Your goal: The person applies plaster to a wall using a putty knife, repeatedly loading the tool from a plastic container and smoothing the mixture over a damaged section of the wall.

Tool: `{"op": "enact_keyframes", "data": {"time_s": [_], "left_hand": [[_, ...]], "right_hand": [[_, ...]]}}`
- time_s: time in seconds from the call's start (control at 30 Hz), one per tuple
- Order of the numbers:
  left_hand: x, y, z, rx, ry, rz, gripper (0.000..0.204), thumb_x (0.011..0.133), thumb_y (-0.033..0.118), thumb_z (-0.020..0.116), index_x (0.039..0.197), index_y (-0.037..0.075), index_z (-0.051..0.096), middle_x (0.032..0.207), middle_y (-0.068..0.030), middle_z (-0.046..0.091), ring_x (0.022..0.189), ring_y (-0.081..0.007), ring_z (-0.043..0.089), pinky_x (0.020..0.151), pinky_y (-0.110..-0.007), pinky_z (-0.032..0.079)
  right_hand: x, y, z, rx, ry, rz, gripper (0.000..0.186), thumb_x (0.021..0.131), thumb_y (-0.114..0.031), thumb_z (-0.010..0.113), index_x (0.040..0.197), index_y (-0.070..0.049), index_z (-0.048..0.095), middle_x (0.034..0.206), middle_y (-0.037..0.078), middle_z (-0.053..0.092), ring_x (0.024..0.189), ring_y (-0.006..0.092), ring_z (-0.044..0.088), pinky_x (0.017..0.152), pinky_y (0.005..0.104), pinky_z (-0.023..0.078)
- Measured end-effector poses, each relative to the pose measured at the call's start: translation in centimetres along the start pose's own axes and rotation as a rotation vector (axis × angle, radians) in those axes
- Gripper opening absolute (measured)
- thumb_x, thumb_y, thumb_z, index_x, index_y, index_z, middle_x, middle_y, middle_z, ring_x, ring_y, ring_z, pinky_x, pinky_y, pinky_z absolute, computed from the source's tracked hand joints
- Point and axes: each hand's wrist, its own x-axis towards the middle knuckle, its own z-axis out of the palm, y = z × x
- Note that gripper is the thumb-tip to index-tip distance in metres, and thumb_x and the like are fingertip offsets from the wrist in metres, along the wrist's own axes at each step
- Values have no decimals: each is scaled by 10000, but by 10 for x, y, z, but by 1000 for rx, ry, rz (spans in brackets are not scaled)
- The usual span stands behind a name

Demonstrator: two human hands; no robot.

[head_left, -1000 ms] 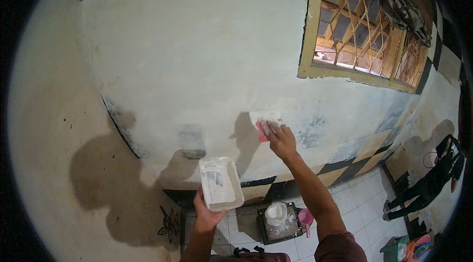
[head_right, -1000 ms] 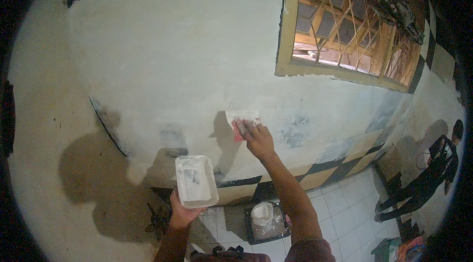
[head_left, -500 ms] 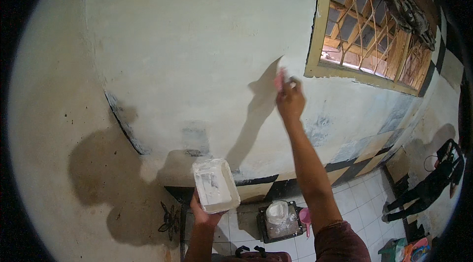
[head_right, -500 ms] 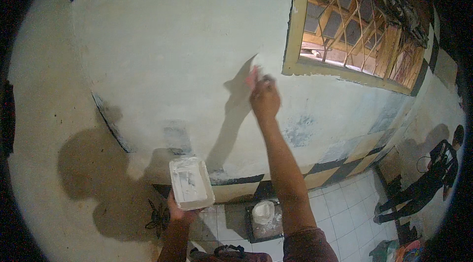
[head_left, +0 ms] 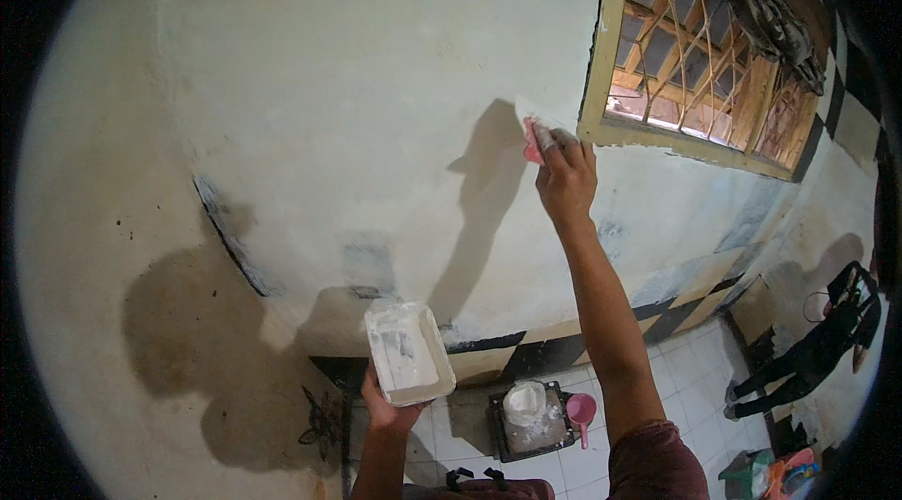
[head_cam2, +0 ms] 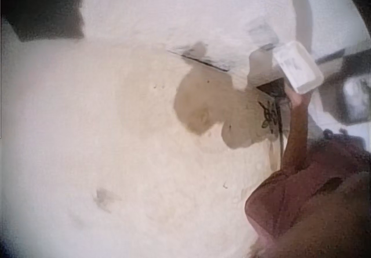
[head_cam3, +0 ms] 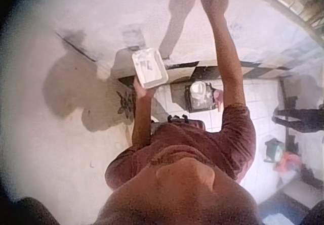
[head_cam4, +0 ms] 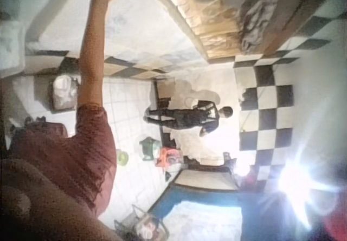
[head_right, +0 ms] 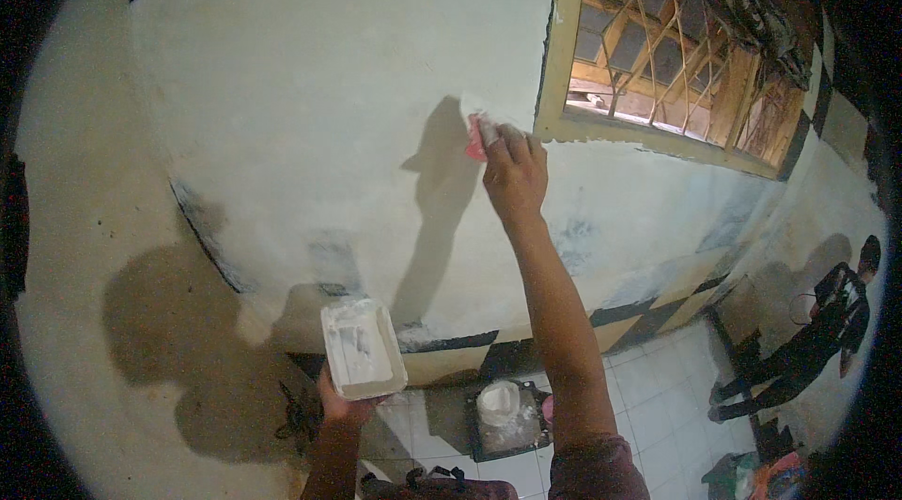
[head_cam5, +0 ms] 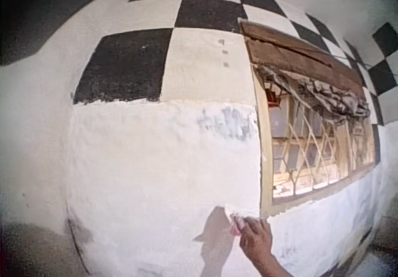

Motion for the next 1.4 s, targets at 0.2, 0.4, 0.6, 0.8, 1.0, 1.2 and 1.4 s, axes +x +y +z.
{"op": "enact_keyframes", "data": {"time_s": [0.2,0.4,0.6,0.8,1.0,1.2,1.4], "left_hand": [[2,-1,17,-74,-10,-26,513,920,450,447,1305,120,519,1249,-112,589,1083,-317,621,844,-521,557],[-4,-1,26,-11,-272,92,505,830,124,673,1304,82,504,1263,-110,578,1151,-265,584,930,-483,534],[5,-10,29,-12,-65,-40,465,910,411,483,1284,144,554,1242,-73,602,1128,-299,593,896,-547,504],[10,-24,32,-6,-23,-120,493,929,477,408,1264,159,579,1213,-66,625,1093,-310,613,866,-552,511],[9,-7,15,55,-150,-29,478,920,472,430,1247,162,593,1225,-64,620,1095,-319,607,879,-565,501],[1,-23,31,180,-78,62,470,918,474,432,1237,172,600,1222,-65,617,1132,-320,584,906,-584,473],[2,-26,31,281,-87,87,490,911,493,432,1256,182,591,1228,-68,612,1137,-324,581,907,-590,469]], "right_hand": [[-129,-6,41,78,-372,-322,426,786,-145,627,1208,-115,575,1170,107,571,1089,311,555,905,487,469],[-108,0,9,144,-406,-261,475,778,-118,611,1252,-134,572,1211,80,567,1087,322,546,894,503,450],[59,32,-7,52,40,-242,481,749,-26,599,1223,-97,568,1118,97,599,1024,309,562,842,439,456],[-116,51,47,-84,-439,-256,490,806,-131,606,1288,-116,515,1296,136,516,1223,360,476,1020,583,372],[-154,2,8,93,-356,-249,463,794,-159,627,1249,-143,541,1295,99,503,1169,336,497,965,530,402],[-27,26,9,-56,-38,-171,435,761,-96,631,1188,-140,565,1240,79,541,1112,295,527,869,456,429],[-147,24,44,-141,-414,-138,464,835,-212,595,1289,-179,501,1312,90,483,1200,310,468,935,545,391]]}}
